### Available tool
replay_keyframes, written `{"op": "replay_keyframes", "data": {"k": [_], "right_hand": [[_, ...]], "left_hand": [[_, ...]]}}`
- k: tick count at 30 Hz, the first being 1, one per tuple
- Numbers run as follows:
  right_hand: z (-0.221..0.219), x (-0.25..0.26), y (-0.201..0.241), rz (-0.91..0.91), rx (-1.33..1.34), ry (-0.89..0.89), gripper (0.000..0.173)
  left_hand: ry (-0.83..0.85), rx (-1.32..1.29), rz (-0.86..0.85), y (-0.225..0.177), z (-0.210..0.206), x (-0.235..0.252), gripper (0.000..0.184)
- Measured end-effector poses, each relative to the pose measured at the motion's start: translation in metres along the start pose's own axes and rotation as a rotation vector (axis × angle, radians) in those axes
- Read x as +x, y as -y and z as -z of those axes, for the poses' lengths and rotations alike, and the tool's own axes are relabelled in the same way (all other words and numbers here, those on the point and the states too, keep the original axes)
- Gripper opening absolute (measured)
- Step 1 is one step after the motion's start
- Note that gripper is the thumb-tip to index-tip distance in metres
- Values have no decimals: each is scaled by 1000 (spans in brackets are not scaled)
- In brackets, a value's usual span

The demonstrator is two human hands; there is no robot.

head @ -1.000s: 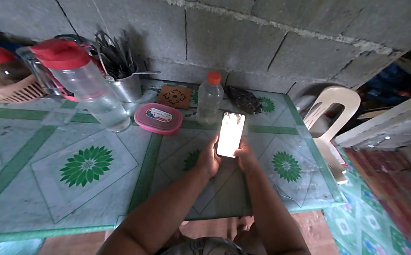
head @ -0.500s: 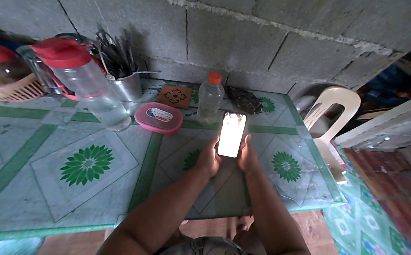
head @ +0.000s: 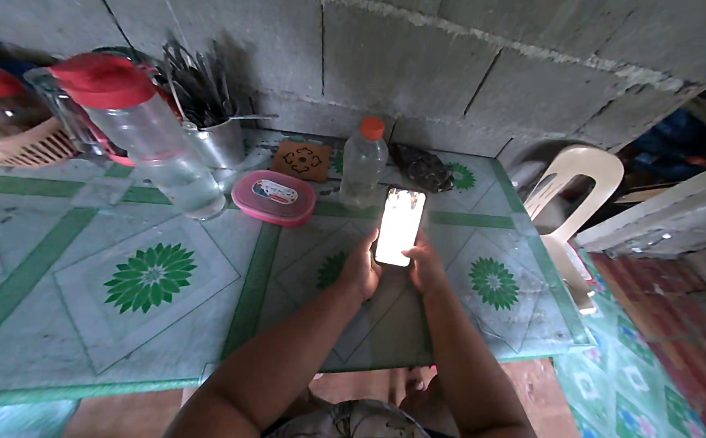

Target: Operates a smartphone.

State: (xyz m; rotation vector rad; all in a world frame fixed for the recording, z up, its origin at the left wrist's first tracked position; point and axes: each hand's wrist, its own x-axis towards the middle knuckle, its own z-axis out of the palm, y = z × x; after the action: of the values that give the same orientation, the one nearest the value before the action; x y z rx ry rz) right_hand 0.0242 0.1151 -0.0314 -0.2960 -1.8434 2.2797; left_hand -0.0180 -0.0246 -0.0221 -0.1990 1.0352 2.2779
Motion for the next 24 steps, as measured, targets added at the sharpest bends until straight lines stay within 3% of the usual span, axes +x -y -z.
{"op": "replay_keyframes", "data": {"k": [2,7,16,24], "right_hand": [[2,1,0,3,-27,43,79],[2,1,2,6,-47,60,79],[-6,-2,7,4,-155,8,98],[-3,-1,3,25,-62,12,85]], "left_hand": [[-2,3,0,0,0,1,45],[-1,7,2,0,1,1,46],[-2,-5,11,0,0,0,47],[2,-7,13,0,1,1,47]]}}
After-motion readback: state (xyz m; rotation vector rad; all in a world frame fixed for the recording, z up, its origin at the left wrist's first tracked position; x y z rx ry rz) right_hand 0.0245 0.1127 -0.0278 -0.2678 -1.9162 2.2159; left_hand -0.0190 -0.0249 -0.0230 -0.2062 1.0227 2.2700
